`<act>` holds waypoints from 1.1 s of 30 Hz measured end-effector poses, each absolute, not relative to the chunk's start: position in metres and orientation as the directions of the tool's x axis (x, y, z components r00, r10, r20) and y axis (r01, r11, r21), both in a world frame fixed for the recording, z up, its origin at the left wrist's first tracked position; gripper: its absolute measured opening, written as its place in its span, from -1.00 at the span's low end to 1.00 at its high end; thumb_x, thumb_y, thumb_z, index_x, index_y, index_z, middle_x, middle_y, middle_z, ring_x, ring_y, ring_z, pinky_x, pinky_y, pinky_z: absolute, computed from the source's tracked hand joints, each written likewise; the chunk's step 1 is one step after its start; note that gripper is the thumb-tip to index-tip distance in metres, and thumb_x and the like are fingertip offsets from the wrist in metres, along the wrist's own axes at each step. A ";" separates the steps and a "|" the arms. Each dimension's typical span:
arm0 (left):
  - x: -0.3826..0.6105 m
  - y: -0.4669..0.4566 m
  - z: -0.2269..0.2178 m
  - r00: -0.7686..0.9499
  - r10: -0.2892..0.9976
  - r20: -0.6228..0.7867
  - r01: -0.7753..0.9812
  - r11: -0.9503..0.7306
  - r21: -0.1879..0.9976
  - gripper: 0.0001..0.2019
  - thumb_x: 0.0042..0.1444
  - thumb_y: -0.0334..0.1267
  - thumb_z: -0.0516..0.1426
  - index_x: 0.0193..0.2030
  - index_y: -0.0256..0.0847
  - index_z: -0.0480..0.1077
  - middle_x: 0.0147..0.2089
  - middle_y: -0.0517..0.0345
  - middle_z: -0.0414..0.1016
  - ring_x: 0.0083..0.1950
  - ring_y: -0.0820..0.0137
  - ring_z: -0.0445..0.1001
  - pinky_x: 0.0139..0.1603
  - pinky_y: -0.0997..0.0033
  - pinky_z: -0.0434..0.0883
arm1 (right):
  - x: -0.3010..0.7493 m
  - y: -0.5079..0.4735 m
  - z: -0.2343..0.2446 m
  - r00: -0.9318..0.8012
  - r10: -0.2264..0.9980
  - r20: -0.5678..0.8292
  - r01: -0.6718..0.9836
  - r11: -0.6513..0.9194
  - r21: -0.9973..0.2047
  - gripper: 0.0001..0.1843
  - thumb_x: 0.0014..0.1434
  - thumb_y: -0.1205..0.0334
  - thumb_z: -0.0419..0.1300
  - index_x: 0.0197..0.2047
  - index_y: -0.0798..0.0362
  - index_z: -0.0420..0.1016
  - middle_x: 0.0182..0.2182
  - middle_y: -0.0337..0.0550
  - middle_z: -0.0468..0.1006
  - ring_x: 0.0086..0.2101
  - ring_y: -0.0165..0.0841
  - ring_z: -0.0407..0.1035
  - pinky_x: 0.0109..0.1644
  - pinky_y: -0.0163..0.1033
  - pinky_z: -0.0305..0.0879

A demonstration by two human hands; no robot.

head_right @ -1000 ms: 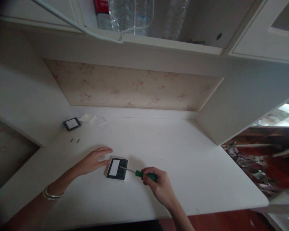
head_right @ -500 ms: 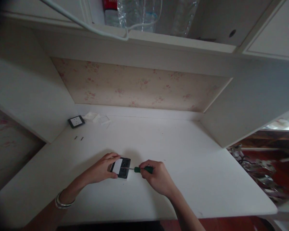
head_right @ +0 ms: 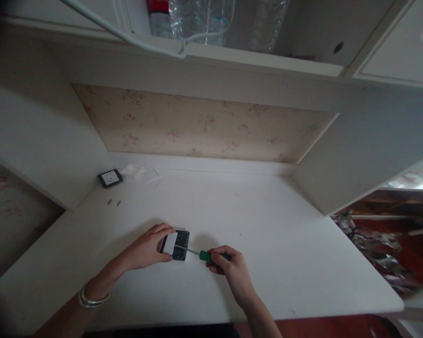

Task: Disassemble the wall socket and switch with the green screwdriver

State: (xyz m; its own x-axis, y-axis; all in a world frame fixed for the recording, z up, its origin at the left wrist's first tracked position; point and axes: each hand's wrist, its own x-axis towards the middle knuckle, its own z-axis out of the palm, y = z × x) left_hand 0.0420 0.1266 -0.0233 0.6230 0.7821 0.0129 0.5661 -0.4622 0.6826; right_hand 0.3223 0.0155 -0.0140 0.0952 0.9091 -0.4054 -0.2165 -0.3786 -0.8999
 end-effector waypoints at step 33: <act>-0.097 0.203 -0.078 0.117 0.964 0.240 0.947 -0.181 0.264 -0.42 0.14 0.10 0.10 0.14 -0.32 0.37 0.15 -0.18 0.42 0.23 0.03 0.36 0.30 0.10 0.24 | 0.311 0.004 -0.052 0.207 0.867 -0.453 -0.599 -0.254 -0.760 -0.71 -0.14 0.14 0.53 -0.40 0.09 0.60 -0.17 -0.12 0.61 -0.31 -0.34 0.50 -0.31 -0.38 0.43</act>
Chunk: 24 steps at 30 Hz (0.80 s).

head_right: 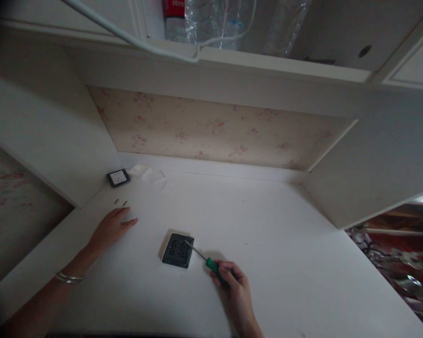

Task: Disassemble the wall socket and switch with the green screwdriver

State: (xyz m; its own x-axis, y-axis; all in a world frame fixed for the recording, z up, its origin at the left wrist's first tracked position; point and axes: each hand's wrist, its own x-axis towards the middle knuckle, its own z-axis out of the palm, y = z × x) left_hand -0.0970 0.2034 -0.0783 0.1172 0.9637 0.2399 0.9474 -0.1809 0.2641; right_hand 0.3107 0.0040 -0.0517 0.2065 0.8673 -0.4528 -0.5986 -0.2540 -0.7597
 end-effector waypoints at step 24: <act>-0.151 0.309 -0.076 0.147 0.984 0.098 0.915 -0.174 0.365 -0.26 0.09 0.22 0.04 0.23 -0.34 0.30 0.30 -0.16 0.27 0.29 0.05 0.30 0.33 0.13 0.21 | 0.307 0.006 -0.056 0.260 0.885 -0.387 -0.538 -0.200 -0.819 -0.70 -0.13 0.08 0.52 -0.40 0.07 0.61 -0.20 -0.08 0.61 -0.31 -0.30 0.47 -0.26 -0.28 0.43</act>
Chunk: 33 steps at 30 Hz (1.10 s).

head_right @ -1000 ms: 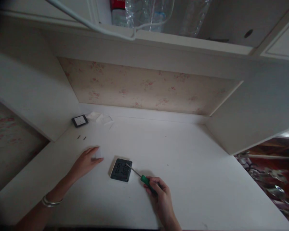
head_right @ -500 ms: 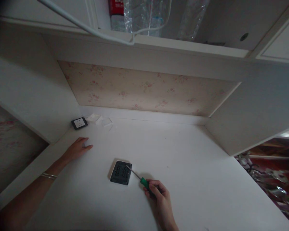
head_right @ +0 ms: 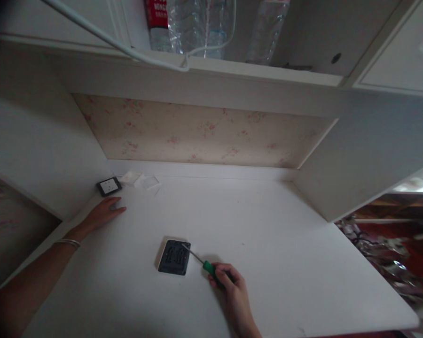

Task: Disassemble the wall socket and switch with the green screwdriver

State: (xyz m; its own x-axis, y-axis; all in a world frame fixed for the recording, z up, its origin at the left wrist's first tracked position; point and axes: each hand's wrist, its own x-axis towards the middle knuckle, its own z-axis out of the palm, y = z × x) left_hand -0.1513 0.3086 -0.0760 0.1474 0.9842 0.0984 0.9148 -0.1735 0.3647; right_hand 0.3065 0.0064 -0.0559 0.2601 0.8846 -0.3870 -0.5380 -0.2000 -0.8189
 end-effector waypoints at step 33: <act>-0.033 0.196 -0.042 0.433 0.883 0.182 0.684 -0.454 0.572 -0.49 0.22 0.09 0.07 0.22 -0.11 0.34 0.27 0.02 0.36 0.31 0.21 0.29 0.37 0.14 0.20 | 0.316 -0.002 -0.039 0.316 0.924 -0.215 -0.452 -0.052 -0.890 -0.51 -0.16 0.20 0.53 -0.14 -0.03 0.49 0.00 0.01 0.58 -0.11 -0.08 0.51 -0.01 -0.03 0.36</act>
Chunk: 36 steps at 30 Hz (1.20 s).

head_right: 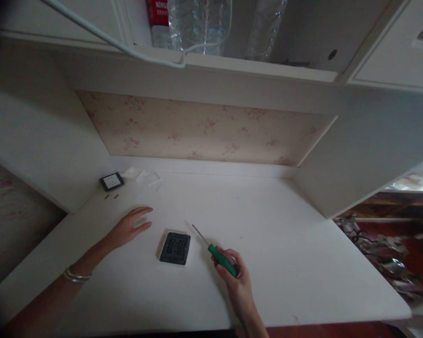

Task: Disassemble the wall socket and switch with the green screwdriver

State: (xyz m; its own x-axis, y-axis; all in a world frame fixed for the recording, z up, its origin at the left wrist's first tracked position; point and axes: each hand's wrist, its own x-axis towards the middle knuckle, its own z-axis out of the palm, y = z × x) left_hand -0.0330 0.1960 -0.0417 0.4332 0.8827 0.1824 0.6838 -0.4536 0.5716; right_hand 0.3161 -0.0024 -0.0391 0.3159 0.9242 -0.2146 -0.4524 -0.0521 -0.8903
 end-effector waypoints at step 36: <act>0.044 0.112 -0.070 0.506 0.841 0.191 0.611 -0.506 0.608 -0.18 -0.08 0.11 0.33 0.32 0.01 0.18 0.28 0.01 0.37 0.26 0.01 0.34 0.34 -0.09 0.10 | 0.197 0.113 0.046 0.118 0.981 0.154 -0.357 0.187 -0.915 -0.58 0.14 -0.02 0.29 -0.57 0.05 0.32 -0.69 -0.36 0.27 -0.66 -0.51 0.07 -0.62 -0.35 -0.03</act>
